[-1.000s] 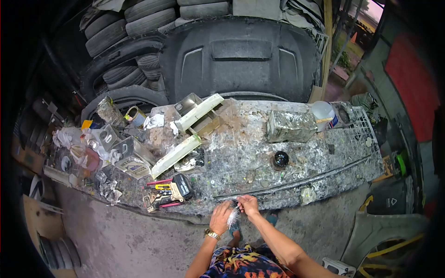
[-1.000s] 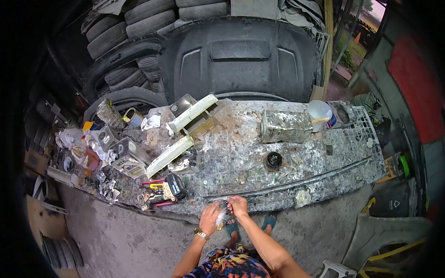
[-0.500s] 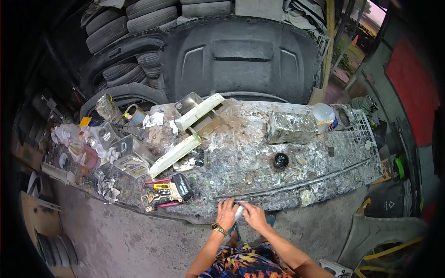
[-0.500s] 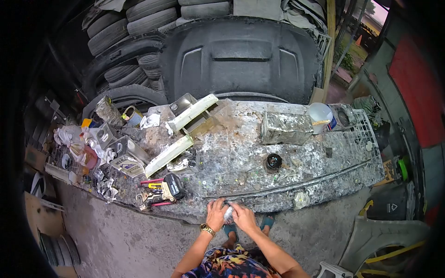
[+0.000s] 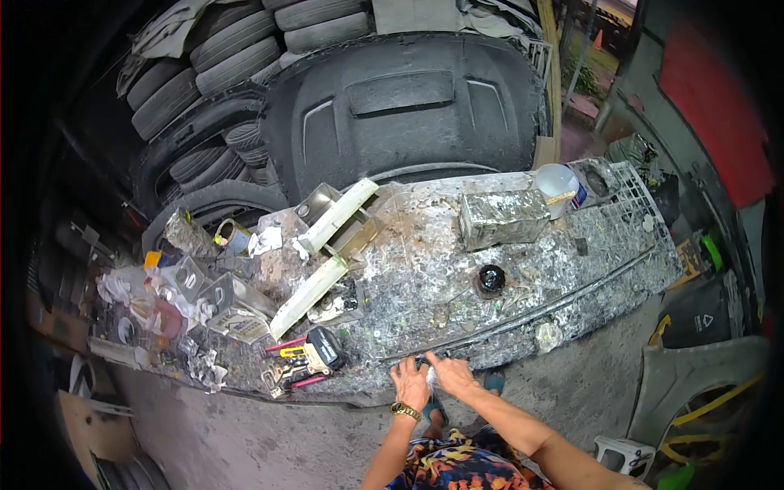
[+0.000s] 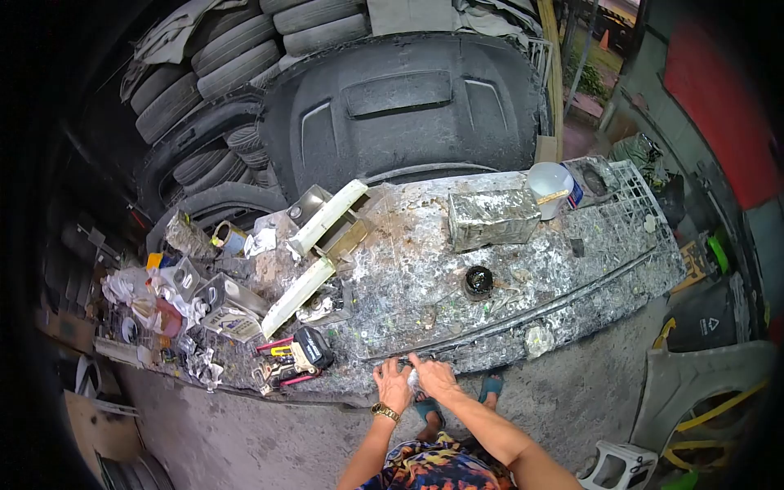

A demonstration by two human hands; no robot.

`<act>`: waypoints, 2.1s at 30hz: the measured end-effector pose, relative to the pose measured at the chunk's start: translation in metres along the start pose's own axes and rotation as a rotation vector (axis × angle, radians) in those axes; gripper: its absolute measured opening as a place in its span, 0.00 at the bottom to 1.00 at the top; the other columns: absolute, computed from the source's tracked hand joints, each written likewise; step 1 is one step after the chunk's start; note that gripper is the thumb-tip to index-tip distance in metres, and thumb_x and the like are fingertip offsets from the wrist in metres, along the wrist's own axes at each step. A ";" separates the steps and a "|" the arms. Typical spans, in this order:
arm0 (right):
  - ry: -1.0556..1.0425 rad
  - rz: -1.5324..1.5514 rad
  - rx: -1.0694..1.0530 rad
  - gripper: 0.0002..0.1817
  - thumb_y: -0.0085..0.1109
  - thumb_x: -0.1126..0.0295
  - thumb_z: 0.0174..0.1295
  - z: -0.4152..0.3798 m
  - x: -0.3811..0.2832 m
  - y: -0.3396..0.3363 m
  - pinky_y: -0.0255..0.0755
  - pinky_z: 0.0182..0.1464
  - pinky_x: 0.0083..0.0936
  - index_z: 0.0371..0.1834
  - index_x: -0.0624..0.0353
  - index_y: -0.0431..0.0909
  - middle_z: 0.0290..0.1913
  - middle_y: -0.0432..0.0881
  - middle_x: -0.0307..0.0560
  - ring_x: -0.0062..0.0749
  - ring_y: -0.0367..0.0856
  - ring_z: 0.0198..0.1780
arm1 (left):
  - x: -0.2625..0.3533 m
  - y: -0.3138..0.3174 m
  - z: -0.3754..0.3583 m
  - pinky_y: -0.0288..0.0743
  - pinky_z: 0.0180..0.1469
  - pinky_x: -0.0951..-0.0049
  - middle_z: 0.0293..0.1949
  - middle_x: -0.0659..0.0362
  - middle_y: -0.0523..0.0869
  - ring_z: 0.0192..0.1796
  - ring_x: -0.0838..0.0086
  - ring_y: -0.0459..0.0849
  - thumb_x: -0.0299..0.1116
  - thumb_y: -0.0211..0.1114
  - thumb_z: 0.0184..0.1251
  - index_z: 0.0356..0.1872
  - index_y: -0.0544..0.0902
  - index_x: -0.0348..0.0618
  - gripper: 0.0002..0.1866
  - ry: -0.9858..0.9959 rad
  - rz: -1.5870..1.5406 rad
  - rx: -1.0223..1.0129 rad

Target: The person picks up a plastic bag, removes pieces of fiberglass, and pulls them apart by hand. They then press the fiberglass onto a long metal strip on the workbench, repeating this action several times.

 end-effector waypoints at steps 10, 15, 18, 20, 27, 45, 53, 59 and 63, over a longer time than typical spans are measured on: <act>0.061 0.242 0.198 0.19 0.57 0.65 0.61 -0.091 0.078 0.005 0.76 0.32 0.39 0.56 0.53 0.73 0.27 0.82 0.55 0.48 0.81 0.26 | 0.002 -0.032 -0.021 0.52 0.65 0.49 0.58 0.51 0.73 0.63 0.57 0.68 0.33 0.69 0.47 0.45 0.79 0.43 0.20 0.039 -0.056 0.044; 0.467 1.224 -0.026 0.26 0.62 0.69 0.61 -0.112 0.078 0.015 0.76 0.38 0.23 0.63 0.55 0.66 0.52 0.79 0.44 0.26 0.80 0.39 | -0.007 -0.028 -0.053 0.63 0.59 0.65 0.48 0.51 0.82 0.53 0.61 0.78 0.39 0.54 0.69 0.42 0.80 0.41 0.13 -0.400 -0.754 0.040; 0.359 1.434 -0.232 0.27 0.61 0.65 0.63 -0.094 0.015 -0.020 0.74 0.40 0.17 0.65 0.55 0.65 0.56 0.77 0.43 0.21 0.76 0.40 | 0.016 -0.032 -0.047 0.62 0.64 0.66 0.56 0.50 0.79 0.58 0.66 0.75 0.50 0.42 0.77 0.48 0.76 0.38 0.24 -0.683 -1.787 0.190; 0.336 1.487 -0.295 0.25 0.61 0.64 0.63 -0.083 -0.010 -0.016 0.73 0.38 0.15 0.62 0.57 0.69 0.51 0.79 0.42 0.20 0.76 0.38 | 0.022 -0.031 -0.040 0.61 0.65 0.65 0.56 0.49 0.78 0.60 0.65 0.73 0.50 0.42 0.77 0.50 0.75 0.39 0.24 -0.659 -1.885 0.217; 0.288 1.451 -0.141 0.09 0.63 0.67 0.61 -0.065 -0.039 0.006 0.66 0.29 0.14 0.32 0.61 0.80 0.26 0.78 0.33 0.13 0.72 0.28 | 0.024 -0.030 -0.030 0.60 0.65 0.64 0.58 0.51 0.77 0.64 0.66 0.70 0.52 0.41 0.76 0.50 0.74 0.41 0.24 -0.622 -1.985 0.279; 0.258 1.421 -0.109 0.06 0.63 0.71 0.61 -0.053 -0.038 0.011 0.64 0.26 0.12 0.29 0.60 0.79 0.23 0.77 0.33 0.12 0.69 0.23 | 0.011 -0.012 -0.046 0.73 0.40 0.71 0.36 0.60 0.79 0.44 0.70 0.78 0.48 0.52 0.73 0.43 0.74 0.47 0.15 -0.852 -2.193 0.094; 0.279 1.486 0.075 0.04 0.64 0.73 0.59 -0.057 -0.030 0.021 0.67 0.25 0.16 0.32 0.61 0.79 0.24 0.79 0.36 0.16 0.73 0.23 | -0.047 -0.001 -0.030 0.69 0.48 0.66 0.24 0.63 0.69 0.37 0.70 0.75 0.43 0.55 0.72 0.33 0.73 0.45 0.13 -0.725 -2.299 0.714; 0.343 1.467 0.009 0.06 0.63 0.69 0.60 -0.053 -0.010 0.007 0.67 0.26 0.14 0.34 0.59 0.79 0.27 0.80 0.36 0.16 0.73 0.23 | -0.057 -0.018 -0.046 0.72 0.47 0.66 0.25 0.62 0.72 0.35 0.70 0.76 0.43 0.55 0.72 0.34 0.76 0.42 0.14 -0.873 -2.060 0.599; 0.326 1.336 -0.042 0.06 0.62 0.68 0.61 -0.040 0.009 0.008 0.69 0.28 0.14 0.36 0.59 0.80 0.27 0.80 0.35 0.15 0.73 0.24 | -0.051 -0.024 -0.058 0.74 0.45 0.61 0.44 0.50 0.81 0.45 0.60 0.80 0.34 0.62 0.62 0.36 0.79 0.42 0.07 -0.294 -0.566 0.273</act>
Point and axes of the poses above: each hand's wrist, its own z-axis towards the middle knuckle, its own y-axis out of the palm, x = y × z, the point moved 2 cm from there along z, towards the middle knuckle
